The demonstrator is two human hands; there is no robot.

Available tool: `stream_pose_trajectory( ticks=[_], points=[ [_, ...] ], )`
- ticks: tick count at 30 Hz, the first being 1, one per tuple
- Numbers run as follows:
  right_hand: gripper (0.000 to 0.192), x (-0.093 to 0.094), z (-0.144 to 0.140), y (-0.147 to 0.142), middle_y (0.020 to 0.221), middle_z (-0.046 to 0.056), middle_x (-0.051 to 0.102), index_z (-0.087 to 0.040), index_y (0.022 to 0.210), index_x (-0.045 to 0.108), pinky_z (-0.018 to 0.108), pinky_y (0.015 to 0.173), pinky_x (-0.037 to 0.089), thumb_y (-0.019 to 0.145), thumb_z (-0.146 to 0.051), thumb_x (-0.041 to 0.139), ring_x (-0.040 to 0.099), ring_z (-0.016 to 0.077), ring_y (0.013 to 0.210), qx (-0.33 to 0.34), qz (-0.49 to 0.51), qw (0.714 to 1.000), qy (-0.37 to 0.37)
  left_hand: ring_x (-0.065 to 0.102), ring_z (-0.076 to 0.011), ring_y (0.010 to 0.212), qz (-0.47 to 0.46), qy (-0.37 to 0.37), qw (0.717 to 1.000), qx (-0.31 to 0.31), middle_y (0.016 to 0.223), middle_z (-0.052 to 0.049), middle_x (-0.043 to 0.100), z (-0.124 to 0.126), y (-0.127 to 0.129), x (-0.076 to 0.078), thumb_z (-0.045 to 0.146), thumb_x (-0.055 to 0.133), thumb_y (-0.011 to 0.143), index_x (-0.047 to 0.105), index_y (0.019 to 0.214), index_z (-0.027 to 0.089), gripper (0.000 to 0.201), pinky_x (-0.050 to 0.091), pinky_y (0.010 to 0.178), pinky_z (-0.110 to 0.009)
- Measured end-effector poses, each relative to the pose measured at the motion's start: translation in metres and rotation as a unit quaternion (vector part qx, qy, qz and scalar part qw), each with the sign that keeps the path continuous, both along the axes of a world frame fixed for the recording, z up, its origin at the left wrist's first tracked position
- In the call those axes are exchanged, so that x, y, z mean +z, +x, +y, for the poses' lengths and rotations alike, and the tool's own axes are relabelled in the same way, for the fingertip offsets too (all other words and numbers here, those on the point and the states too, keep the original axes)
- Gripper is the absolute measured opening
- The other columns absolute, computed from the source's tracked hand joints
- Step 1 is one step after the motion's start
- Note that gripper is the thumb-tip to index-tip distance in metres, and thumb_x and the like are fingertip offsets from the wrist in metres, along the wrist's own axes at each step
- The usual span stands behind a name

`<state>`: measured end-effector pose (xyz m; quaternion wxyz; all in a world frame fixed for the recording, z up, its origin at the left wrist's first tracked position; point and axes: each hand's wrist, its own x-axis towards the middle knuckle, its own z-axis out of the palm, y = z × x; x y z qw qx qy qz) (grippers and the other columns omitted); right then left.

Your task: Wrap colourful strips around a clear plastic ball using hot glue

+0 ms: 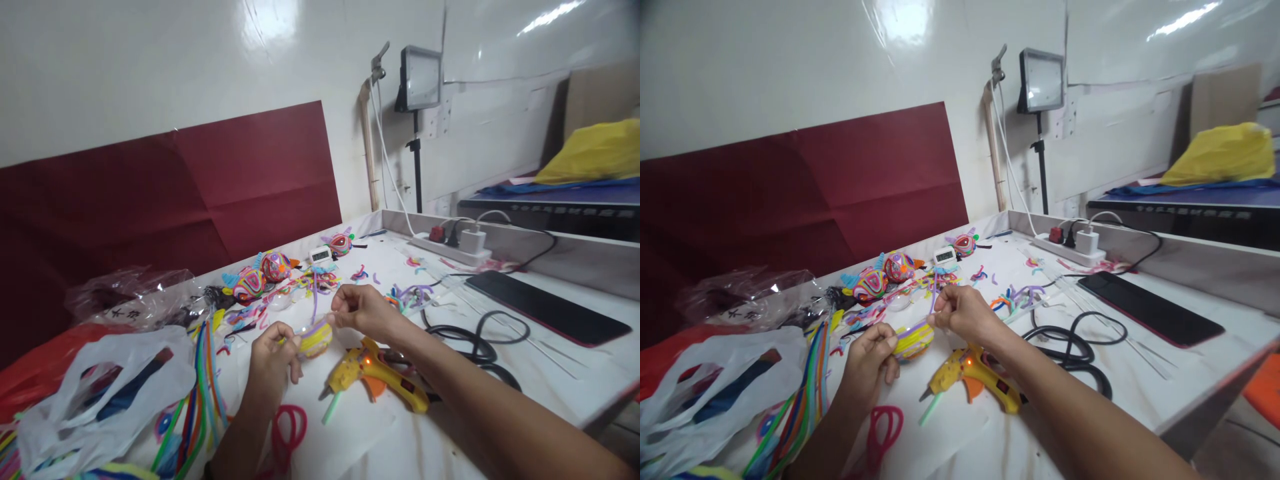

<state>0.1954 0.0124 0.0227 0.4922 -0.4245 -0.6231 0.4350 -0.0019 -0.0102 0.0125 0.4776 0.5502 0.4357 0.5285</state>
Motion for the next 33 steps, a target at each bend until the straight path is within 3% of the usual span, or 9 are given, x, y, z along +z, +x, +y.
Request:
stream_pose_trajectory(
  ticks=[7,12,16,19,23,33],
  points=[
    [0.035,-0.0001,-0.0001,0.0003,0.055,-0.006,0.052,-0.017,0.078,0.061,0.025,0.051,0.034,0.060,-0.042,0.078,0.044,0.0097,0.050,0.009,-0.013,1.000,0.024,0.032,-0.0058,0.022,-0.025,-0.027,0.999,-0.008,0.030,0.013,0.035,0.0032,-0.0010,-0.0005,0.036,0.067,0.060,0.045,0.061,0.022,0.027,0.033,0.033,-0.019],
    [0.029,0.0032,-0.0025,0.0026,0.078,0.001,0.063,-0.017,0.086,0.069,0.026,0.056,0.036,0.065,-0.035,0.075,0.048,0.0109,0.059,0.004,-0.040,0.998,0.044,0.029,-0.0046,0.022,-0.039,-0.042,0.998,-0.005,0.029,0.013,0.035,0.0022,0.0007,0.0000,0.036,0.066,0.059,0.046,0.062,0.022,0.025,0.029,0.032,-0.017],
    [0.030,0.0017,-0.0008,0.0047,0.097,0.005,0.064,-0.018,0.095,0.072,0.028,0.063,0.039,0.072,-0.037,0.069,0.051,0.0140,0.070,0.069,-0.056,0.994,0.069,0.028,-0.0047,0.022,-0.043,-0.052,0.998,-0.010,0.028,0.013,0.034,0.0024,0.0011,-0.0027,0.036,0.066,0.059,0.046,0.062,0.022,0.025,0.029,0.032,-0.017],
    [0.030,-0.0011,0.0011,0.0057,0.086,0.004,0.062,-0.017,0.090,0.070,0.029,0.066,0.039,0.075,-0.042,0.066,0.050,0.0148,0.070,0.136,-0.051,0.988,0.050,0.028,-0.0048,0.023,-0.042,-0.058,0.997,-0.014,0.027,0.013,0.034,0.0033,0.0005,-0.0049,0.037,0.067,0.059,0.046,0.062,0.022,0.026,0.028,0.032,-0.017],
    [0.028,-0.0001,-0.0005,0.0067,0.065,-0.002,0.052,-0.017,0.081,0.066,0.028,0.064,0.035,0.075,-0.045,0.065,0.045,0.0136,0.064,0.148,-0.050,0.987,0.027,0.032,-0.0052,0.025,-0.042,-0.056,0.997,-0.021,0.031,0.011,0.038,0.0045,0.0003,-0.0064,0.038,0.067,0.062,0.047,0.064,0.021,0.026,0.029,0.034,-0.017],
    [0.033,0.0074,-0.0052,0.0072,0.064,-0.003,0.051,-0.017,0.079,0.063,0.027,0.064,0.035,0.074,-0.049,0.067,0.043,0.0128,0.063,0.152,-0.050,0.987,0.008,0.040,-0.0055,0.027,-0.080,-0.058,0.994,-0.040,0.043,0.010,0.044,0.0027,0.0029,-0.0059,0.039,0.066,0.064,0.049,0.068,0.019,0.027,0.032,0.034,-0.018]
  ],
)
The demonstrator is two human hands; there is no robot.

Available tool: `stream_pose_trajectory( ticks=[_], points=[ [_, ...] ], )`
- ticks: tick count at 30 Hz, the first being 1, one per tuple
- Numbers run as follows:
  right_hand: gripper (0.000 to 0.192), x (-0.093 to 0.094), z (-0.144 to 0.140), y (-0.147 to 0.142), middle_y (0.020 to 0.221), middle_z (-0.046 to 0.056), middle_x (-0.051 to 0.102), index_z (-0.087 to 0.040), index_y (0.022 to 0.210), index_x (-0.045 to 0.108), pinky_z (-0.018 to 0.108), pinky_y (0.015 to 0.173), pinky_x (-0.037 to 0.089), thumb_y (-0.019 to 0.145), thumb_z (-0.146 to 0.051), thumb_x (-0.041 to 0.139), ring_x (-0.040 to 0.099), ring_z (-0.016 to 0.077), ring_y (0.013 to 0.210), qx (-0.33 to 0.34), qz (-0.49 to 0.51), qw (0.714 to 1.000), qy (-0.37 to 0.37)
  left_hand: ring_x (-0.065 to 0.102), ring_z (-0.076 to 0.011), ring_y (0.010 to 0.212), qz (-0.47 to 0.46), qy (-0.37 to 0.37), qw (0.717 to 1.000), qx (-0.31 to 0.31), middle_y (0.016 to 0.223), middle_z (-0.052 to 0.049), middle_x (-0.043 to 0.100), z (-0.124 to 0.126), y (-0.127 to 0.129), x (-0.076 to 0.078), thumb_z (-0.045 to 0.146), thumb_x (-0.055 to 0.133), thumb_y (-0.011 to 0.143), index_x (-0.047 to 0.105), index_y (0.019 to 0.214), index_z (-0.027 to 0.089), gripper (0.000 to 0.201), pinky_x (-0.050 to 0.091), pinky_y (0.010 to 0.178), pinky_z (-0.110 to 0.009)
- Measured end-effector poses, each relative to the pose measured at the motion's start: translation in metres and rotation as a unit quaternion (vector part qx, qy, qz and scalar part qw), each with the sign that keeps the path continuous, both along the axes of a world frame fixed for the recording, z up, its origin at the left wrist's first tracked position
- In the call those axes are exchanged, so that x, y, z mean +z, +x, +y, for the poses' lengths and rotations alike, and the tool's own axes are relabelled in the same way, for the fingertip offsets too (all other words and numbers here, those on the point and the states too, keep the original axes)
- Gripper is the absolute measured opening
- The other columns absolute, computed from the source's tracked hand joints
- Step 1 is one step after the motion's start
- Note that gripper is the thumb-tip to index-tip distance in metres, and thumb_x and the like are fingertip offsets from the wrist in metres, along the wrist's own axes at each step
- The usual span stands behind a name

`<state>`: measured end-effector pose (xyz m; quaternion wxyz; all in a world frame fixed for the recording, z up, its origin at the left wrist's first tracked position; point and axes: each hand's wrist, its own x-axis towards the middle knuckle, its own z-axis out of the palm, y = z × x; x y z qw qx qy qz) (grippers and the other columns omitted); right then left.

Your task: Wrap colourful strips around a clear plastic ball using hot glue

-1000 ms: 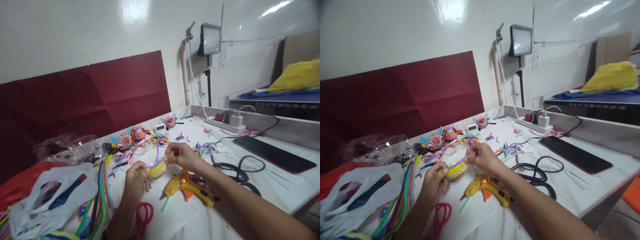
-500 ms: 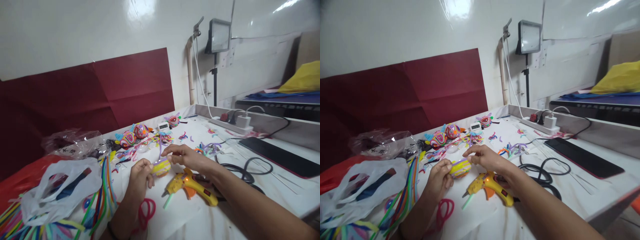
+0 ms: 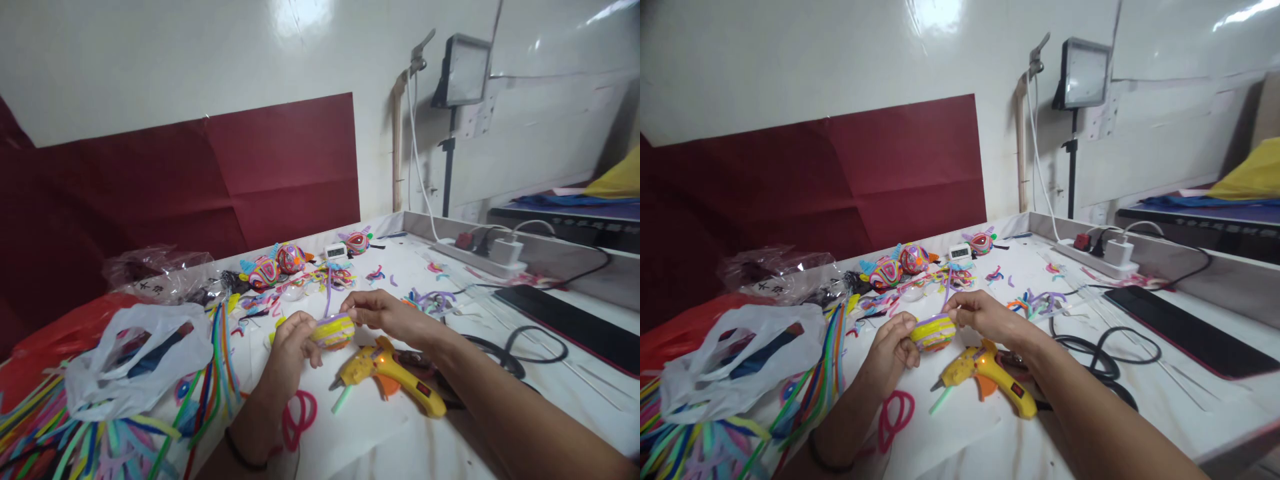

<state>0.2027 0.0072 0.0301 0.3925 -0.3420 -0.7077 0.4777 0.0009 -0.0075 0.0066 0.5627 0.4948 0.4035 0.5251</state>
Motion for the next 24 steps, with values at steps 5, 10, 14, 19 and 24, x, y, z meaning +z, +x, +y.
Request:
stream_pose_trajectory(
  ticks=[5,10,14,19,24],
  points=[
    [0.030,-0.0011,-0.0002,0.0007,0.064,-0.003,0.052,-0.017,0.079,0.064,0.027,0.063,0.035,0.075,-0.047,0.067,0.044,0.0130,0.064,-0.005,-0.002,1.000,-0.002,0.042,-0.0063,0.028,-0.019,-0.004,1.000,0.000,0.046,0.010,0.043,-0.0011,0.0001,0.0011,0.039,0.066,0.065,0.049,0.068,0.019,0.026,0.034,0.034,-0.019],
    [0.030,-0.0036,0.0010,0.0011,0.067,-0.002,0.054,-0.016,0.081,0.064,0.027,0.063,0.034,0.076,-0.045,0.066,0.044,0.0128,0.065,-0.006,-0.006,1.000,-0.007,0.042,-0.0062,0.028,-0.002,-0.004,1.000,-0.008,0.045,0.009,0.046,-0.0015,0.0002,0.0013,0.041,0.068,0.065,0.048,0.067,0.019,0.030,0.034,0.035,-0.019],
    [0.028,-0.0024,0.0000,0.0010,0.067,-0.002,0.054,-0.016,0.080,0.063,0.027,0.064,0.035,0.075,-0.044,0.067,0.045,0.0131,0.065,0.003,0.000,1.000,-0.010,0.041,-0.0057,0.029,0.025,0.000,1.000,-0.011,0.041,0.009,0.048,0.0003,-0.0009,-0.0016,0.040,0.070,0.065,0.049,0.067,0.019,0.030,0.031,0.036,-0.017],
    [0.028,-0.0005,-0.0009,0.0004,0.070,-0.002,0.056,-0.018,0.081,0.060,0.027,0.066,0.038,0.072,-0.043,0.067,0.049,0.0147,0.069,0.009,-0.007,1.000,-0.021,0.041,-0.0059,0.029,0.038,0.010,0.999,-0.003,0.037,0.009,0.047,0.0031,-0.0020,-0.0055,0.038,0.069,0.066,0.048,0.067,0.020,0.028,0.032,0.038,-0.017],
    [0.026,-0.0029,0.0013,0.0013,0.070,-0.002,0.054,-0.018,0.079,0.059,0.027,0.066,0.037,0.074,-0.042,0.066,0.048,0.0145,0.069,0.001,-0.017,1.000,-0.011,0.044,-0.0073,0.030,0.038,0.010,0.999,-0.007,0.037,0.009,0.047,0.0034,-0.0020,-0.0066,0.038,0.069,0.068,0.049,0.070,0.020,0.027,0.036,0.041,-0.018]
  ],
)
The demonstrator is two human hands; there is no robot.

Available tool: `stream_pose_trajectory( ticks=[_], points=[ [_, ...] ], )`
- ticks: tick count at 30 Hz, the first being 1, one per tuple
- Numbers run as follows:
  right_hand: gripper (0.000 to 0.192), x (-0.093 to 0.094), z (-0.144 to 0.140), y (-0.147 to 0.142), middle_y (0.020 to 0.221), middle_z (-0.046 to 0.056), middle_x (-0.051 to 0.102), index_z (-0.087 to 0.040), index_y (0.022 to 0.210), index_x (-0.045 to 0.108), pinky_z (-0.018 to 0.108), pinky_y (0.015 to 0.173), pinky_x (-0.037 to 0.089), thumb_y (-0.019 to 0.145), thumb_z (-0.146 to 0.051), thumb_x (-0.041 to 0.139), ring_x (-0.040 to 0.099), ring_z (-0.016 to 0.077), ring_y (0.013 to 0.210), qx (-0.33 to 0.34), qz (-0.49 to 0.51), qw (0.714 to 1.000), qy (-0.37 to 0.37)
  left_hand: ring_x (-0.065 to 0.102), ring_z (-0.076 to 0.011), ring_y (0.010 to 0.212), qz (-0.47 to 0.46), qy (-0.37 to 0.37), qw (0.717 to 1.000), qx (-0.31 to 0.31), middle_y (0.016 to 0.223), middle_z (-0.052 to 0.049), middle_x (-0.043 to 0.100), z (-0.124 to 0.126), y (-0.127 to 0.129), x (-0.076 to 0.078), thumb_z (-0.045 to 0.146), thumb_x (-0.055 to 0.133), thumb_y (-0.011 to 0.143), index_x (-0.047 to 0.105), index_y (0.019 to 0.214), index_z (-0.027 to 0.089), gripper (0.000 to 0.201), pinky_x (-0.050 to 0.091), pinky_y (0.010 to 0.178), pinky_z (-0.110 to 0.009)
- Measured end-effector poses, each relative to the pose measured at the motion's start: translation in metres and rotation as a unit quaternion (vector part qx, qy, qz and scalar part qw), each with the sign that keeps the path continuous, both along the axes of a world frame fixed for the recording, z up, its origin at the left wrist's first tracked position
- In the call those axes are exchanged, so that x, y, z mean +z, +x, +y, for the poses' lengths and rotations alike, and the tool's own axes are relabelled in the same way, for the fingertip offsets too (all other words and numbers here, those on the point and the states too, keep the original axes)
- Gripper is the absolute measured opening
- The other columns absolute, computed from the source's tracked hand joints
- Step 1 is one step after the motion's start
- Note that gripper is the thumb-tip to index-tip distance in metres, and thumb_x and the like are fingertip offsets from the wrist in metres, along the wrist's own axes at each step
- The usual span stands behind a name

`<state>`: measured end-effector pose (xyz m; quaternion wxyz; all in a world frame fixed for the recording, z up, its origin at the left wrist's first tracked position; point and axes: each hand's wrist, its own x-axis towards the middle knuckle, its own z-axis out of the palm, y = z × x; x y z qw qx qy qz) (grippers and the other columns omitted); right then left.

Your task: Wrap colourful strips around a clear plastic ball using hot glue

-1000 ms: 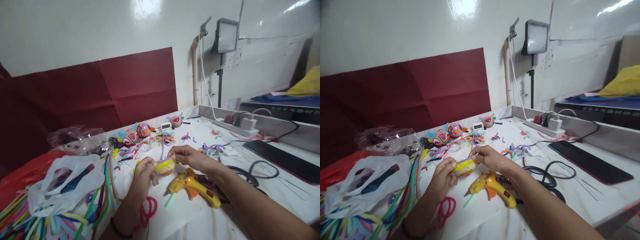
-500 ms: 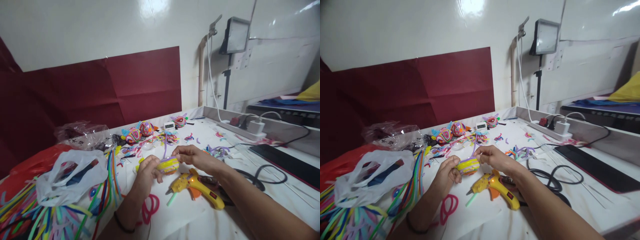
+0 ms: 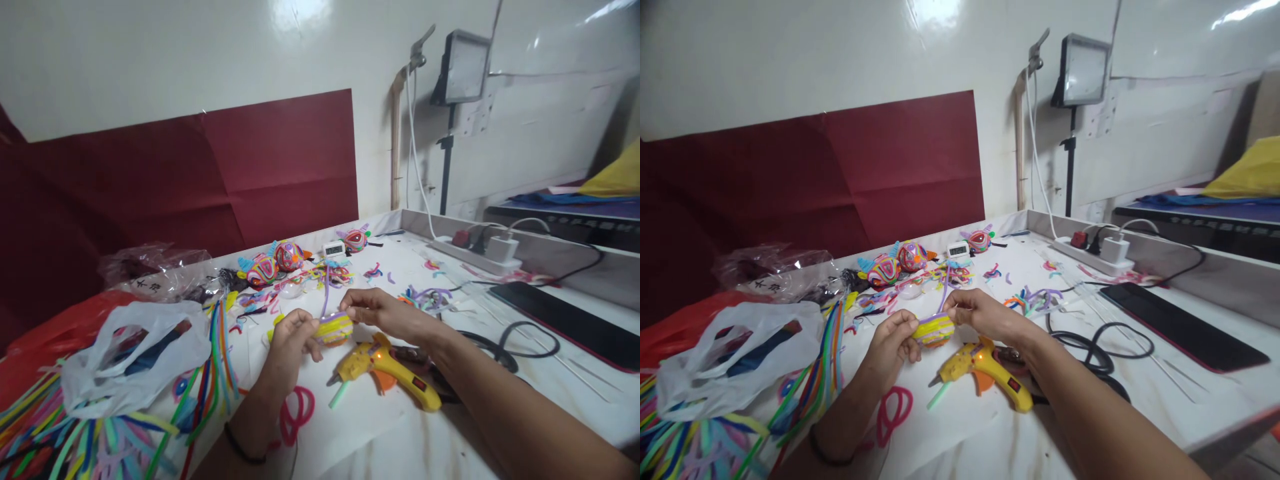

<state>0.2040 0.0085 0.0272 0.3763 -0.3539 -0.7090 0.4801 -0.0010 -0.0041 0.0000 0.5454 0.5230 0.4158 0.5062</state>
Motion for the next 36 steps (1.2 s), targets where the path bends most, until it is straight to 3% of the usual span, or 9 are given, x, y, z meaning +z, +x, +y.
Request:
stream_pose_trajectory(
  ticks=[6,12,16,19,21,25,30,33,36],
  points=[
    [0.028,0.000,-0.001,0.002,0.070,-0.001,0.055,-0.018,0.079,0.060,0.026,0.064,0.037,0.075,-0.044,0.065,0.048,0.0142,0.068,0.007,-0.010,1.000,0.011,0.049,-0.0066,0.033,-0.016,-0.009,1.000,-0.008,0.057,0.008,0.056,-0.003,0.001,0.006,0.039,0.071,0.066,0.055,0.083,0.019,0.030,0.037,0.039,-0.019],
    [0.026,0.001,-0.001,0.004,0.068,-0.002,0.052,-0.018,0.080,0.059,0.026,0.062,0.036,0.081,-0.044,0.060,0.046,0.0139,0.066,-0.017,-0.043,0.998,0.041,0.045,-0.0034,0.031,-0.002,0.008,1.000,0.006,0.087,-0.002,0.070,-0.001,-0.007,0.009,0.042,0.063,0.076,0.066,0.098,0.018,0.033,0.033,0.035,-0.021],
    [0.022,-0.002,-0.001,0.002,0.076,0.002,0.058,-0.018,0.084,0.057,0.030,0.066,0.039,0.088,-0.038,0.049,0.050,0.0169,0.071,-0.077,-0.119,0.981,0.129,0.040,-0.0034,0.029,0.089,0.104,0.987,0.081,0.070,-0.001,0.067,-0.004,-0.006,0.015,0.038,0.062,0.078,0.071,0.094,0.015,0.029,0.031,0.035,-0.020],
    [0.014,-0.005,-0.005,-0.005,0.079,0.004,0.059,-0.019,0.086,0.055,0.030,0.066,0.039,0.091,-0.028,0.044,0.052,0.0178,0.071,-0.121,-0.182,0.949,0.225,0.043,-0.0031,0.031,0.151,0.170,0.970,0.088,0.103,-0.008,0.070,-0.012,0.001,0.018,0.034,0.063,0.078,0.073,0.096,0.018,0.026,0.031,0.032,-0.022],
    [0.012,-0.006,-0.010,-0.010,0.081,0.005,0.058,-0.020,0.087,0.053,0.030,0.067,0.040,0.091,-0.022,0.043,0.052,0.0181,0.074,-0.125,-0.202,0.928,0.286,0.045,-0.0043,0.033,0.171,0.186,0.965,0.065,0.113,-0.009,0.067,-0.018,0.006,0.019,0.032,0.064,0.077,0.075,0.098,0.021,0.025,0.030,0.031,-0.023],
    [0.015,-0.007,-0.017,-0.022,0.086,0.007,0.059,-0.019,0.089,0.054,0.031,0.072,0.043,0.093,-0.015,0.040,0.053,0.0192,0.080,-0.117,-0.215,0.899,0.363,0.052,-0.0106,0.044,0.156,0.181,0.970,0.054,0.099,-0.008,0.072,-0.023,0.012,0.018,0.026,0.069,0.073,0.077,0.089,0.023,0.018,0.032,0.036,-0.023],
    [0.016,-0.010,-0.021,-0.030,0.086,0.008,0.059,-0.017,0.088,0.057,0.032,0.072,0.044,0.093,-0.013,0.042,0.054,0.0206,0.081,-0.124,-0.251,0.877,0.391,0.047,-0.0118,0.036,0.228,0.171,0.955,0.087,0.051,0.001,0.060,-0.021,0.011,0.017,0.026,0.064,0.076,0.074,0.079,0.021,0.011,0.035,0.042,-0.024],
    [0.016,-0.013,-0.020,-0.032,0.087,0.008,0.059,-0.017,0.088,0.058,0.032,0.073,0.045,0.092,-0.011,0.043,0.055,0.0201,0.082,-0.126,-0.246,0.883,0.379,0.044,-0.0112,0.031,0.258,0.160,0.949,0.087,0.038,0.005,0.051,-0.020,0.011,0.018,0.025,0.061,0.078,0.072,0.078,0.019,0.013,0.035,0.043,-0.023],
    [0.016,-0.016,-0.019,-0.033,0.089,0.007,0.059,-0.018,0.089,0.058,0.030,0.075,0.046,0.092,-0.010,0.045,0.057,0.0184,0.083,-0.124,-0.202,0.904,0.357,0.050,-0.0123,0.035,0.239,0.149,0.956,0.086,0.040,0.004,0.056,-0.019,0.012,0.018,0.024,0.059,0.078,0.072,0.083,0.018,0.015,0.039,0.046,-0.022]
  ],
)
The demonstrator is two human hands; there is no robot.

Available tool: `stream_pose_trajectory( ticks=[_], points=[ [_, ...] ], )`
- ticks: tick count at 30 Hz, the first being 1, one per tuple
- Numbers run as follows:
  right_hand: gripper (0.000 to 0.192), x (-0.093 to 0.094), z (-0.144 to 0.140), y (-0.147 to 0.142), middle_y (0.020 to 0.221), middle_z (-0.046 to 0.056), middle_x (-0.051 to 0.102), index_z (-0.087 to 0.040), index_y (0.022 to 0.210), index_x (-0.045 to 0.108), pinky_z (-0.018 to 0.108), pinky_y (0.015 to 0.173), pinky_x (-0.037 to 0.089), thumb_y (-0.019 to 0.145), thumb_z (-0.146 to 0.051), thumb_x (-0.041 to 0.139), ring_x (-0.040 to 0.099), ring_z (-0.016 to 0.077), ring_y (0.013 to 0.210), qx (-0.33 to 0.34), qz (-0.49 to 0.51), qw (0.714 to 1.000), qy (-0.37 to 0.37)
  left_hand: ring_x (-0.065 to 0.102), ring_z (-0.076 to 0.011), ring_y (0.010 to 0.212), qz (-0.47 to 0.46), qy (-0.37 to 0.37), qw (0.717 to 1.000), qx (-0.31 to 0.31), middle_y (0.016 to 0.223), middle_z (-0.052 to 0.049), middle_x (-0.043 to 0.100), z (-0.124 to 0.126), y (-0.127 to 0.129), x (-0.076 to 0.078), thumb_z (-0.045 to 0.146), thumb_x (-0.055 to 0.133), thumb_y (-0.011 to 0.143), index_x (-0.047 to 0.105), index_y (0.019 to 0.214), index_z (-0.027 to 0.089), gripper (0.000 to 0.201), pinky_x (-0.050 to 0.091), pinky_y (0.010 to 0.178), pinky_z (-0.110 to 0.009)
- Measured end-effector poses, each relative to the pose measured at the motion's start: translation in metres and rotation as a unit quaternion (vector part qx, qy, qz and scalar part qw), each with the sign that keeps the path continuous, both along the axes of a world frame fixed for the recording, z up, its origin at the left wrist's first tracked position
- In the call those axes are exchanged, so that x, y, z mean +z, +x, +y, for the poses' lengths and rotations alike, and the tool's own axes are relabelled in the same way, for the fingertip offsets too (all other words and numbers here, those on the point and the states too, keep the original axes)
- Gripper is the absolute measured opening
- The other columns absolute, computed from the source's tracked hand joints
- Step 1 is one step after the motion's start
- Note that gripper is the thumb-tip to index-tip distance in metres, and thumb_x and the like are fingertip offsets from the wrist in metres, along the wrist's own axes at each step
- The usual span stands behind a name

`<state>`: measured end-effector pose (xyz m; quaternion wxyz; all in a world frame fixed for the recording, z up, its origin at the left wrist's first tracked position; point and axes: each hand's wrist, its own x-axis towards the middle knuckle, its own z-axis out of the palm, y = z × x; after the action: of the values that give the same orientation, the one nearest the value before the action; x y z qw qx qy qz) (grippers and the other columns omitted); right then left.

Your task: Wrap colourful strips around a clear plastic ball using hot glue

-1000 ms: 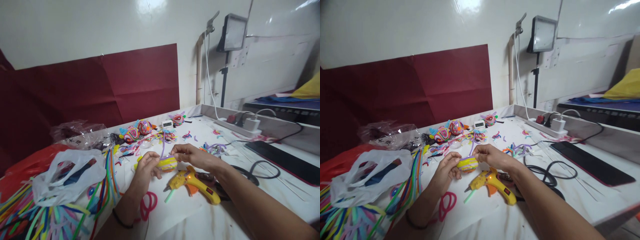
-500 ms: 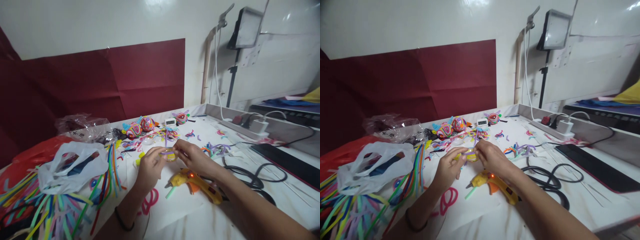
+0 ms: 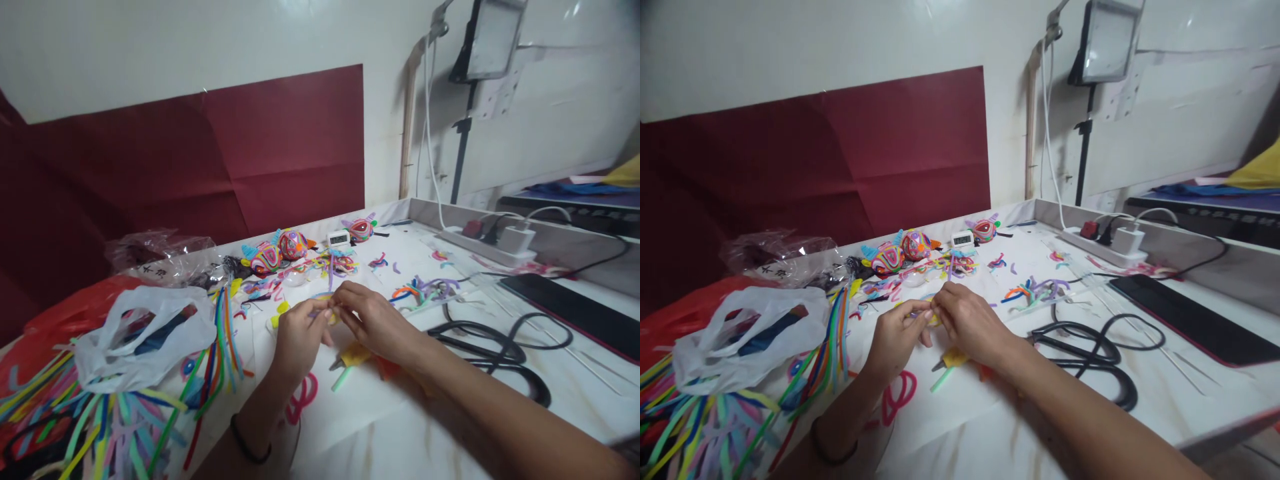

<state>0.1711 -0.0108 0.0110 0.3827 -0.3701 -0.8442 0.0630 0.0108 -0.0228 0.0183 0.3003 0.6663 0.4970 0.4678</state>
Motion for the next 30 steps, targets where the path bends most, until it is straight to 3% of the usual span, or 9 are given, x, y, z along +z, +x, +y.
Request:
stream_pose_trajectory(
  ticks=[3,7,12,23,30],
  points=[
    [0.012,-0.002,0.002,0.001,0.095,0.007,0.060,-0.018,0.094,0.058,0.030,0.075,0.046,0.092,-0.012,0.048,0.058,0.0173,0.084,0.018,0.051,0.999,-0.001,0.058,-0.0152,0.042,-0.027,-0.011,1.000,0.002,0.043,0.002,0.061,0.002,0.000,0.000,0.025,0.059,0.077,0.072,0.089,0.015,0.020,0.046,0.050,-0.024],
    [0.017,-0.001,0.006,0.005,0.094,0.005,0.061,-0.019,0.101,0.057,0.028,0.068,0.045,0.087,-0.009,0.056,0.057,0.0161,0.078,-0.003,0.100,0.995,0.017,0.062,-0.0175,0.045,-0.047,-0.034,0.998,0.021,0.044,0.000,0.063,0.005,-0.002,-0.002,0.027,0.061,0.075,0.069,0.083,0.014,0.017,0.049,0.052,-0.025],
    [0.014,0.002,0.010,0.010,0.080,0.003,0.060,-0.018,0.085,0.059,0.026,0.063,0.041,0.083,-0.005,0.057,0.054,0.0148,0.070,-0.011,0.109,0.994,0.032,0.063,-0.0167,0.047,-0.072,-0.031,0.997,0.026,0.045,0.000,0.064,0.010,-0.004,-0.006,0.033,0.062,0.074,0.066,0.079,0.016,0.019,0.050,0.054,-0.025],
    [0.013,0.002,0.008,0.010,0.076,0.002,0.061,-0.018,0.079,0.061,0.026,0.064,0.041,0.084,-0.006,0.060,0.055,0.0149,0.070,-0.004,0.115,0.992,0.044,0.062,-0.0151,0.044,-0.034,-0.020,0.997,0.066,0.043,0.002,0.063,0.007,-0.004,-0.003,0.034,0.064,0.070,0.061,0.072,0.019,0.015,0.048,0.056,-0.023],
    [0.012,0.002,0.007,0.008,0.075,0.001,0.060,-0.018,0.081,0.059,0.025,0.062,0.040,0.084,-0.006,0.060,0.054,0.0137,0.067,-0.002,0.129,0.991,0.043,0.059,-0.0142,0.040,-0.057,-0.004,0.995,0.083,0.041,0.002,0.062,0.006,-0.002,-0.006,0.032,0.066,0.068,0.061,0.070,0.019,0.014,0.044,0.051,-0.022]
  ],
)
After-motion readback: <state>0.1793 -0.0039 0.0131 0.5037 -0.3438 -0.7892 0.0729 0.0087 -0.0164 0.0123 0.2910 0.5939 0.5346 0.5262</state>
